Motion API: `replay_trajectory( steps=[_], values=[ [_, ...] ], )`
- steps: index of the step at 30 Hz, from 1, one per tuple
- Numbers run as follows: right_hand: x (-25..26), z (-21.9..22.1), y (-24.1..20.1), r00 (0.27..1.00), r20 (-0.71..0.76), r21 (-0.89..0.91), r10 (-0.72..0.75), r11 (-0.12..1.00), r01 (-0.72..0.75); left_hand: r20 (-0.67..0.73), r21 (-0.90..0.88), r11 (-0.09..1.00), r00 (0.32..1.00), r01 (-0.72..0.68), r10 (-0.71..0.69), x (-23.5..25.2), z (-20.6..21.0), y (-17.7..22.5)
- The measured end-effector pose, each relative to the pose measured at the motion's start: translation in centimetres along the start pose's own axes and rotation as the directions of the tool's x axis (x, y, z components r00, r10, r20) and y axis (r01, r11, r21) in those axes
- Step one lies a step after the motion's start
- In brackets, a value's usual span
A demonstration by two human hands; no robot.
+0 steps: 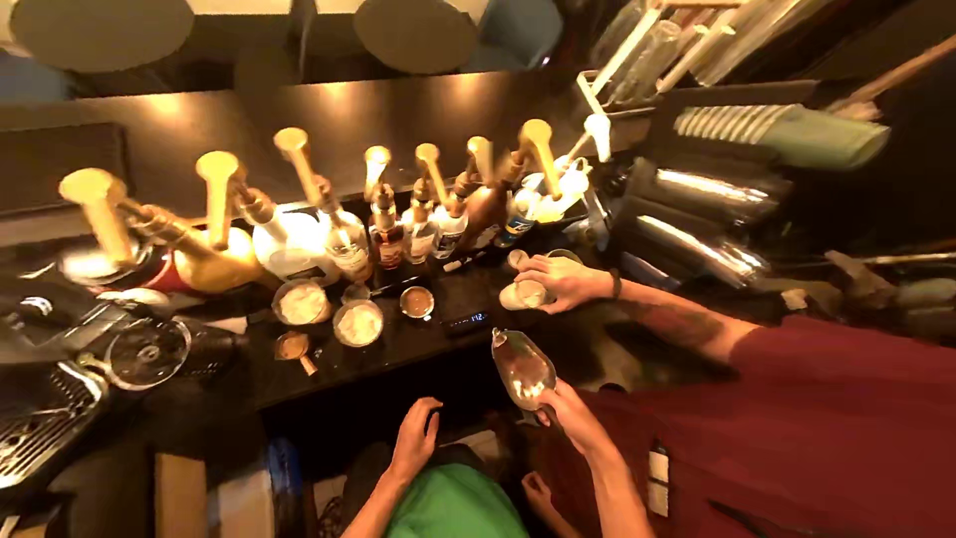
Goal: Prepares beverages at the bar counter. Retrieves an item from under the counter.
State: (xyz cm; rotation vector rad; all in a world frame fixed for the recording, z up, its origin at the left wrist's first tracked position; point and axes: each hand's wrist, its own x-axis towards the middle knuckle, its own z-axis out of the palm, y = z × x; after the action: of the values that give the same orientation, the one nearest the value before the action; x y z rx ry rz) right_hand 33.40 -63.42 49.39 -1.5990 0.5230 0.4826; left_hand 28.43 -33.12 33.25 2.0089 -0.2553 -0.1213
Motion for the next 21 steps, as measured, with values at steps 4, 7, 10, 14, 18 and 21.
replay_trajectory(
  steps=[4,7,10,14,18,21],
  values=[
    [0.6,5.5,1.2,0.993,0.113,-0.113,-0.017,0.993,0.03,0.11,-0.155,0.77,0.785,0.619,-0.609,-11.0,-2.4,-9.5],
    [1.1,10.1,3.4,0.978,0.208,-0.139,-0.027,0.989,0.057,0.007,-0.458,0.4,0.454,0.794,-0.891,-18.9,-3.7,-15.8],
    [1.0,15.0,5.8,0.957,0.29,-0.163,0.021,0.986,0.027,-0.043,-0.753,0.157,0.191,0.639,-0.981,-25.1,-5.8,-18.5],
    [1.1,21.2,9.7,0.909,0.403,-0.254,0.106,0.967,-0.001,-0.059,-0.954,0.056,0.001,0.293,-0.998,-31.2,-8.3,-22.3],
    [1.8,27.2,13.8,0.857,0.485,-0.364,0.171,0.931,0.02,-0.042,-0.992,0.055,-0.12,-0.109,-0.992,-35.5,-10.5,-26.6],
    [3.2,31.5,17.5,0.843,0.5,-0.448,0.2,0.893,0.053,0.008,-0.953,0.058,-0.213,-0.298,-0.977,-36.2,-12.7,-28.4]
  ],
)
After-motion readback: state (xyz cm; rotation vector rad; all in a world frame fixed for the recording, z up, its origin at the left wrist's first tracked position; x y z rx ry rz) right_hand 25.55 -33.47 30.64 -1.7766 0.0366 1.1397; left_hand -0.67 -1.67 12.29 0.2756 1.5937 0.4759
